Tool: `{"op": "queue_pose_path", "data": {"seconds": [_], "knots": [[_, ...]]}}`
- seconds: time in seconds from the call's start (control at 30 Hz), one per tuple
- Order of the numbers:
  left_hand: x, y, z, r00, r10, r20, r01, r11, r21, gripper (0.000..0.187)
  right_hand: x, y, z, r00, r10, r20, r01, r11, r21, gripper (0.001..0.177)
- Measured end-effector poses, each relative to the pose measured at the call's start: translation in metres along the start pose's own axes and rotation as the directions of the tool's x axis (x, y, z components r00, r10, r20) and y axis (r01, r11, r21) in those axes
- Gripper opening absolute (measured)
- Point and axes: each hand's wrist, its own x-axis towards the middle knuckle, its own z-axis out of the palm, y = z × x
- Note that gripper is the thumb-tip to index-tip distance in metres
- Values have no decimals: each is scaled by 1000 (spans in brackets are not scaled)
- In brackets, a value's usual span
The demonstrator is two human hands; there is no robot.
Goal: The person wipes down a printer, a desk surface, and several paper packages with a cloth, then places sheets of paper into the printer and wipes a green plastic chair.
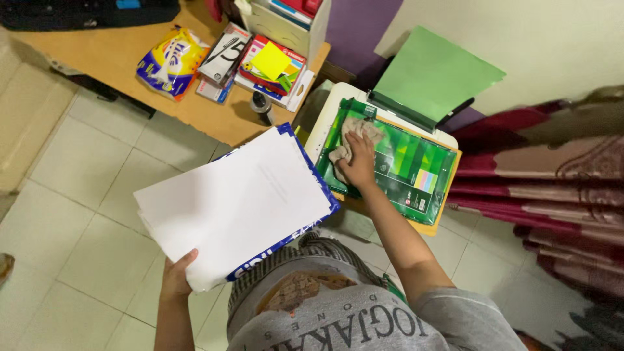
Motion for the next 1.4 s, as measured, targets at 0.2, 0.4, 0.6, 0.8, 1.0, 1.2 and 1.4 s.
{"op": "queue_pose_path", "data": {"seconds": [0.2,0.4,0.6,0.8,1.0,1.2,1.4], "knots": [[-35,-8,-38,933,23,-358,-65,992,-107,72,-3,4,4,994,-85,-71,85,996,2,69],[50,2,-49,967,177,-183,-239,877,-417,72,-2,4,20,990,-18,-142,20,1000,11,61],[171,76,-2,935,351,-38,-323,806,-496,69,1,-3,26,987,39,-156,-50,996,-70,61],[259,140,64,974,188,-127,-227,831,-508,69,-4,-35,31,949,144,-282,-193,969,-156,59],[340,140,96,985,132,-109,-170,823,-542,68,7,-76,37,834,392,-389,-488,853,-186,61],[376,119,76,996,77,-43,-88,863,-497,69,25,-101,41,780,423,-461,-549,816,-179,73],[390,124,72,949,75,-306,-84,996,-16,83,34,-113,49,699,448,-557,-676,669,-309,59]]}}
